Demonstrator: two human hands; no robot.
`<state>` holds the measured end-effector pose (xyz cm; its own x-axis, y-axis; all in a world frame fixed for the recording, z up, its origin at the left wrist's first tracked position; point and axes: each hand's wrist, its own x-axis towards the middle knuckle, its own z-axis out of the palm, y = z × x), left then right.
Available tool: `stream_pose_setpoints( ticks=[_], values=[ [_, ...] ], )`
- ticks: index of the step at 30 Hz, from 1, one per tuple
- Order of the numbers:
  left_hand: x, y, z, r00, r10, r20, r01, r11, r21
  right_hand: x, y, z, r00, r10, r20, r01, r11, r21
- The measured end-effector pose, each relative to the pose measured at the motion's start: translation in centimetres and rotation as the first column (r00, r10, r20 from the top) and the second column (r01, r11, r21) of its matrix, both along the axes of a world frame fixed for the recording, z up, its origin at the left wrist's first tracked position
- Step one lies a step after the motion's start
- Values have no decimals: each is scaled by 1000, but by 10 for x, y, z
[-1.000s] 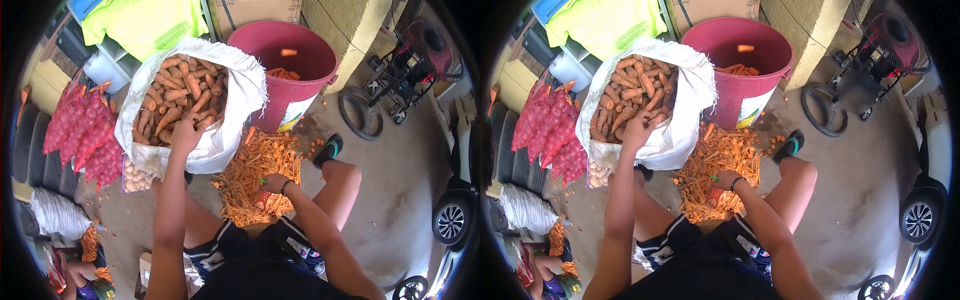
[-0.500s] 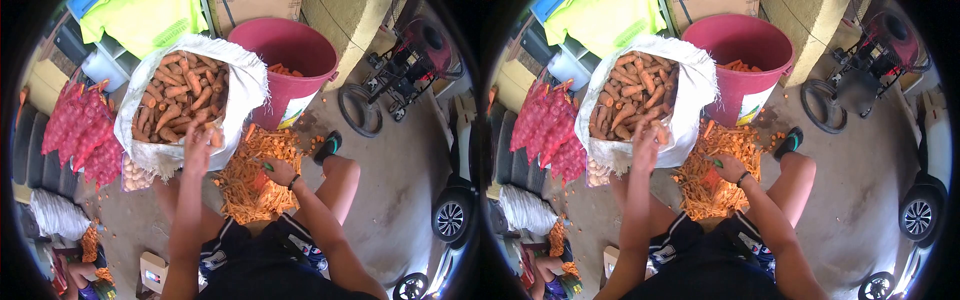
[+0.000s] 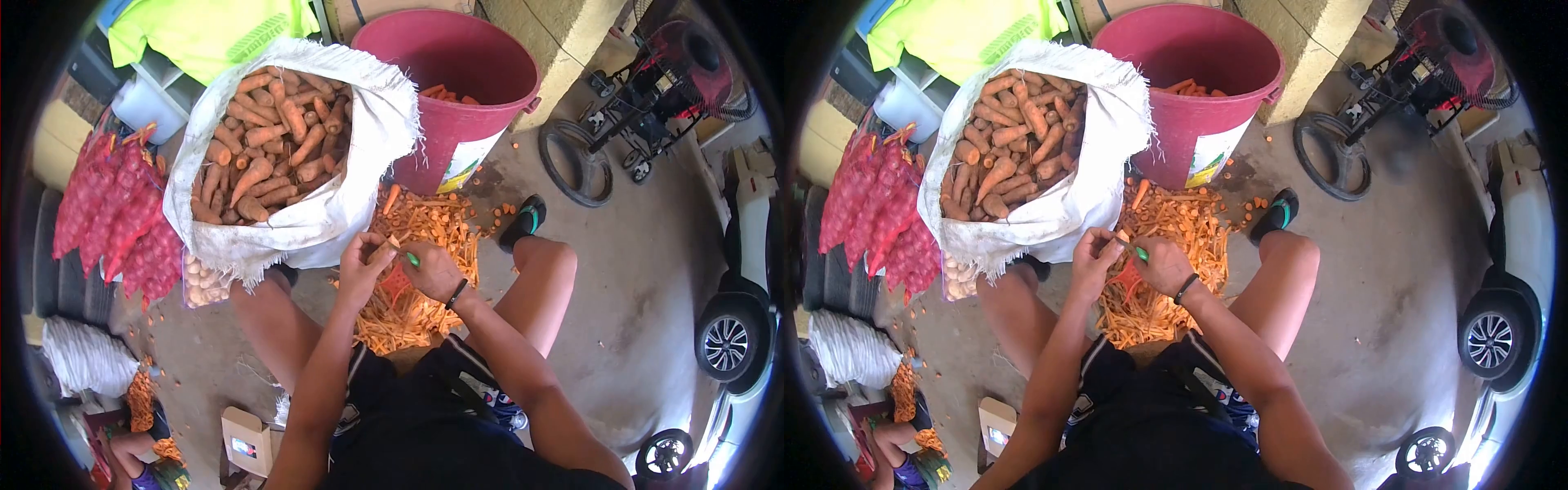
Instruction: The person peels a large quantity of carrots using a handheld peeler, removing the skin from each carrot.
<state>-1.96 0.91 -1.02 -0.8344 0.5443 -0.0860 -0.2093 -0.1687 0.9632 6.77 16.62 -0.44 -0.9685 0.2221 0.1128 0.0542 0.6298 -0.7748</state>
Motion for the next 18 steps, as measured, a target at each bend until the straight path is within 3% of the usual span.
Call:
stream_pose_setpoints(
  ticks=[4, 10, 13, 16, 18],
  values=[
    [1, -2, -5, 999, 3, -51, -3, 1000, 1, 0, 0, 7, 1000, 24, -11, -24, 1000, -2],
    [-2, -3, -3, 999, -4, 43, 5, 1000, -23, -12, 9, -17, 976, -8, 220, -13, 995, 95],
    [8, -6, 4, 999, -16, 34, 16, 1000, 19, -19, 31, -66, 845, 123, 520, -289, 924, 252],
    [-4, -4, 11, 996, 2, 89, -10, 996, 91, -5, 51, -35, 816, 134, 563, -262, 953, 154],
    [-3, -8, 4, 973, 14, 230, -49, 988, 150, -4, 58, -20, 921, 163, 353, -190, 981, 45]
  ],
)
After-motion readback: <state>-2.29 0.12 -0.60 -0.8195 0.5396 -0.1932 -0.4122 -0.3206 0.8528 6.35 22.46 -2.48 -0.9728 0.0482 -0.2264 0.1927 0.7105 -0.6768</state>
